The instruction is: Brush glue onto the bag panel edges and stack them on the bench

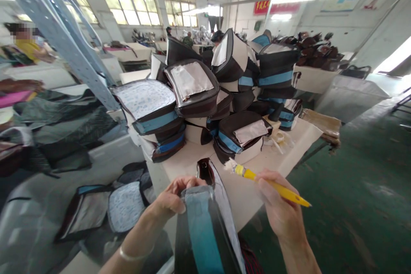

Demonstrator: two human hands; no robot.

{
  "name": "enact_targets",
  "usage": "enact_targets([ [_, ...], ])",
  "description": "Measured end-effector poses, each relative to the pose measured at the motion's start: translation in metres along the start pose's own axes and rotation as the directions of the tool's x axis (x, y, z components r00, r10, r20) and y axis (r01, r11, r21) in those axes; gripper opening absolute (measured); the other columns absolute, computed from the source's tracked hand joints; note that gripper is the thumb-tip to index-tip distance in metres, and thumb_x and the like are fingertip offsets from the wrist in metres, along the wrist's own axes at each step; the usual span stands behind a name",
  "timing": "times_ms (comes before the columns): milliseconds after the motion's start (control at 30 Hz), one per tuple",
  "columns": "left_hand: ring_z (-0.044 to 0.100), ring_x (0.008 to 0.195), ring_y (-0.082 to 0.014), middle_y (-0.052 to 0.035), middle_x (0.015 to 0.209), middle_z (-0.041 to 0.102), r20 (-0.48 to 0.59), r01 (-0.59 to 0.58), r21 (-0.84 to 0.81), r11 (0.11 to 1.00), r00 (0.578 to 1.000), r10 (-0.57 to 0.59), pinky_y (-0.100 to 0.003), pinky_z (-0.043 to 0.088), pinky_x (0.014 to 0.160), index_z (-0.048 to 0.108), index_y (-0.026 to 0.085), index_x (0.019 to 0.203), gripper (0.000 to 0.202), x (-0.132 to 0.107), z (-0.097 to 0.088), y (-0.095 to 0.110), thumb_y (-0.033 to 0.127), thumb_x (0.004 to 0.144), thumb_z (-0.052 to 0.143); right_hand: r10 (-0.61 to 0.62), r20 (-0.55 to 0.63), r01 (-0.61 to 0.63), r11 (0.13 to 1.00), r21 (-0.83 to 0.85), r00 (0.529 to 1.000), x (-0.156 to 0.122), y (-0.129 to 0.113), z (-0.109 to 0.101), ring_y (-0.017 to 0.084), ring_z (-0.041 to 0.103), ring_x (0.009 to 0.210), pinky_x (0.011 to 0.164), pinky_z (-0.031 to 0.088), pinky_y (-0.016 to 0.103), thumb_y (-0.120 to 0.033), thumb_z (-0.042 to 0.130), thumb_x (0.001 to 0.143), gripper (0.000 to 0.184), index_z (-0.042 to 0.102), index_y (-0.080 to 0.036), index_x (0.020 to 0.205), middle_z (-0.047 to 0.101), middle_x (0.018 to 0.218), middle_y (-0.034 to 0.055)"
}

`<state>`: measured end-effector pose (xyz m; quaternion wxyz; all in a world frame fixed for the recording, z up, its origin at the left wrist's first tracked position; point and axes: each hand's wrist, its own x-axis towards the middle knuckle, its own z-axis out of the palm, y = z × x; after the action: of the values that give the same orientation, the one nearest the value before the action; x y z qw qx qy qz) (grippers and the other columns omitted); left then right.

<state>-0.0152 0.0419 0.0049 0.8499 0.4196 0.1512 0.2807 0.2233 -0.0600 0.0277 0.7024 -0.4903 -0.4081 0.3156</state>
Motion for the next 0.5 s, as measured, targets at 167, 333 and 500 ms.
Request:
enact_targets([
  [167, 0.05, 0.064, -0.0201, -0.007, 0.061, 0.061, 0.051, -0.006, 0.049, 0.999, 0.999, 0.003, -0.033, 0.037, 0.061, 0.034, 0.018, 0.044, 0.048, -0.011, -0.001, 0.001, 0.03, 0.035, 0.079, 0.111, 0.09, -0.127, 0.973, 0.191, 0.99, -0.009, -0.005, 0.014, 0.01, 0.045, 0.051, 0.045, 0.034, 0.021, -0.028, 0.069, 0.085, 0.008, 0.068, -0.02, 0.088, 0.054, 0.067, -0.0009],
  [333, 0.051, 0.064, -0.0217, -0.0064, 0.058, 0.06, -0.005, -0.083, -0.027, 0.996, 0.997, 0.083, -0.034, 0.039, 0.063, 0.034, 0.018, 0.044, 0.043, -0.021, 0.001, 0.0, 0.026, 0.035, 0.075, 0.074, 0.249, -0.13, 0.967, 0.218, 0.966, -0.019, -0.003, 0.034, 0.009, 0.047, 0.054, 0.047, 0.038, 0.021, -0.024, 0.066, 0.087, 0.003, 0.068, -0.022, 0.089, 0.056, 0.076, -0.0001],
  [500, 0.049, 0.055, -0.0164, -0.0041, 0.058, 0.057, -0.132, -0.124, -0.131, 0.984, 0.986, 0.107, -0.028, 0.036, 0.051, 0.036, 0.018, 0.047, 0.032, -0.033, -0.005, 0.003, 0.016, 0.035, 0.066, -0.07, 0.244, 0.048, 0.994, 0.097, 0.967, -0.025, -0.004, 0.047, 0.015, 0.058, 0.073, 0.061, 0.05, 0.024, -0.02, 0.064, 0.089, 0.01, 0.07, -0.025, 0.095, 0.061, 0.089, 0.003],
])
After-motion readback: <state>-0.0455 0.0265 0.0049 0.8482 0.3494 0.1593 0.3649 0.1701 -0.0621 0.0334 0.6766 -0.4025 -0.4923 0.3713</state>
